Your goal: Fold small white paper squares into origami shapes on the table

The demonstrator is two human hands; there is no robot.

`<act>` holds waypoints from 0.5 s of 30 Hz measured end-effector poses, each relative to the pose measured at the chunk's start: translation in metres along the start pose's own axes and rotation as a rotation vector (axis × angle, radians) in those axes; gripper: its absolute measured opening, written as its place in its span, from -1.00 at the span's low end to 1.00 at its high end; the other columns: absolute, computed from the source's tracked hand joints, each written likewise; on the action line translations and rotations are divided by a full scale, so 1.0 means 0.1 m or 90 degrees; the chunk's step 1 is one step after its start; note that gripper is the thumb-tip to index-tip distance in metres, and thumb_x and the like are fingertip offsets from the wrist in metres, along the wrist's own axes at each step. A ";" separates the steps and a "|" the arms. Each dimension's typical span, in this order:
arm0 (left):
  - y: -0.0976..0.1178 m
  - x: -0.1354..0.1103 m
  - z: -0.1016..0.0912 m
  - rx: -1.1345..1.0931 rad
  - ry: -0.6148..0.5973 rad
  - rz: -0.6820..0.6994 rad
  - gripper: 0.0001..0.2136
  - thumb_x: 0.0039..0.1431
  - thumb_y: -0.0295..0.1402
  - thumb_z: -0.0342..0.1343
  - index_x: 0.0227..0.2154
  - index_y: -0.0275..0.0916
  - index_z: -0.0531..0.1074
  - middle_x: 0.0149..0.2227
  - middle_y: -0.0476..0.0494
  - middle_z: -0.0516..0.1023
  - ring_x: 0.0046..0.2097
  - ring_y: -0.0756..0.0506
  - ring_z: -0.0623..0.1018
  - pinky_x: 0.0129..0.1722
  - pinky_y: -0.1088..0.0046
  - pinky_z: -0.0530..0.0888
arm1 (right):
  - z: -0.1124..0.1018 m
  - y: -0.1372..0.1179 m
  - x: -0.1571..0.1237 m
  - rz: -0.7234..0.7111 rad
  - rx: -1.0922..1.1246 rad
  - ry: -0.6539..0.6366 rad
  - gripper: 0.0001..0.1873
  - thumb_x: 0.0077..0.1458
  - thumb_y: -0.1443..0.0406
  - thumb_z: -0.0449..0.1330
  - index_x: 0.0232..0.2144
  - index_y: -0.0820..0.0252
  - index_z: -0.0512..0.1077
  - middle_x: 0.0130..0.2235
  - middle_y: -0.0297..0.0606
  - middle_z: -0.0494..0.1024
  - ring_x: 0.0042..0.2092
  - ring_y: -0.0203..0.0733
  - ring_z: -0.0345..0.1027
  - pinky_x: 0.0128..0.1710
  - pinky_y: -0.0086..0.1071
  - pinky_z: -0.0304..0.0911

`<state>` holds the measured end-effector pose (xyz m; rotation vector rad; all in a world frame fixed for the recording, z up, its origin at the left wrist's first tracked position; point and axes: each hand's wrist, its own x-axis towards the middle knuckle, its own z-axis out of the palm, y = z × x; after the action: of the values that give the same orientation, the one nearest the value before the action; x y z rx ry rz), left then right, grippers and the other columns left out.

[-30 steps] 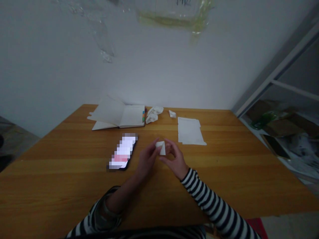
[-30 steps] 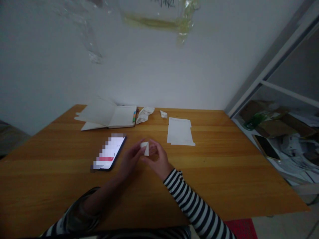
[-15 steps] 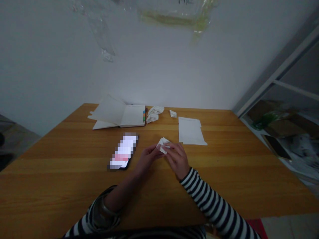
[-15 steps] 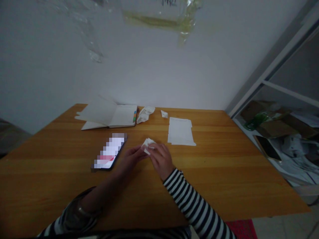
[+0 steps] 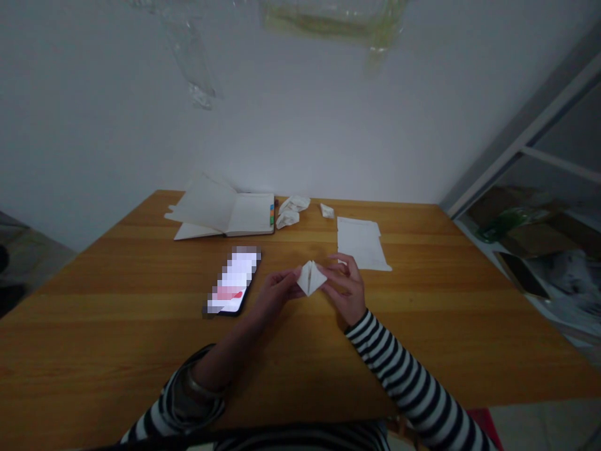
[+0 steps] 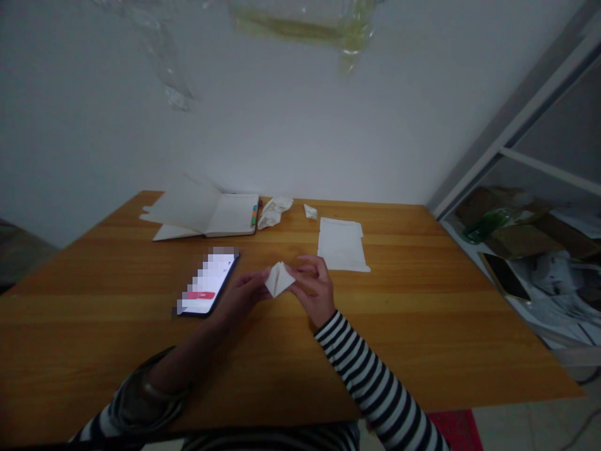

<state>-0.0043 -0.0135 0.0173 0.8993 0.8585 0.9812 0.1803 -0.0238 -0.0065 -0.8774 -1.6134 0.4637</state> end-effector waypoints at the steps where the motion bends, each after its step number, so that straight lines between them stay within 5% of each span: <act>1: -0.01 0.00 0.00 -0.002 -0.007 -0.006 -0.62 -0.04 -0.04 0.33 -0.33 -0.29 0.63 -0.32 -0.22 0.68 -0.29 -0.16 0.63 -0.23 0.36 0.52 | 0.00 -0.01 0.00 -0.003 0.014 -0.005 -0.61 0.16 0.34 0.25 0.02 -0.15 0.51 0.04 -0.19 0.36 -0.06 -0.13 0.42 -0.02 -0.14 0.40; 10: -0.15 0.04 -0.01 0.013 0.018 0.022 -0.66 0.00 -0.05 0.32 -0.40 -0.27 0.65 -0.35 -0.17 0.67 -0.30 -0.11 0.61 -0.19 0.37 0.51 | -0.03 0.04 -0.09 -0.100 -0.105 -0.058 -0.69 0.20 0.34 0.21 -0.04 -0.08 0.56 -0.11 -0.22 0.61 -0.11 -0.13 0.52 -0.13 -0.21 0.47; 15: -0.17 0.04 0.01 -0.032 0.047 0.036 -0.64 -0.05 -0.14 0.37 -0.23 -0.27 0.63 -0.26 -0.20 0.67 -0.21 -0.15 0.62 -0.12 0.32 0.51 | 0.00 0.05 -0.09 -0.091 -0.093 -0.050 -0.74 0.18 0.35 0.24 -0.11 -0.03 0.59 -0.09 -0.21 0.63 -0.07 -0.10 0.52 -0.06 -0.16 0.45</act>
<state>0.0031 -0.0153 0.0013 0.8524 0.8700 1.0861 0.1823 -0.0273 -0.0158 -0.8545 -1.7856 0.2860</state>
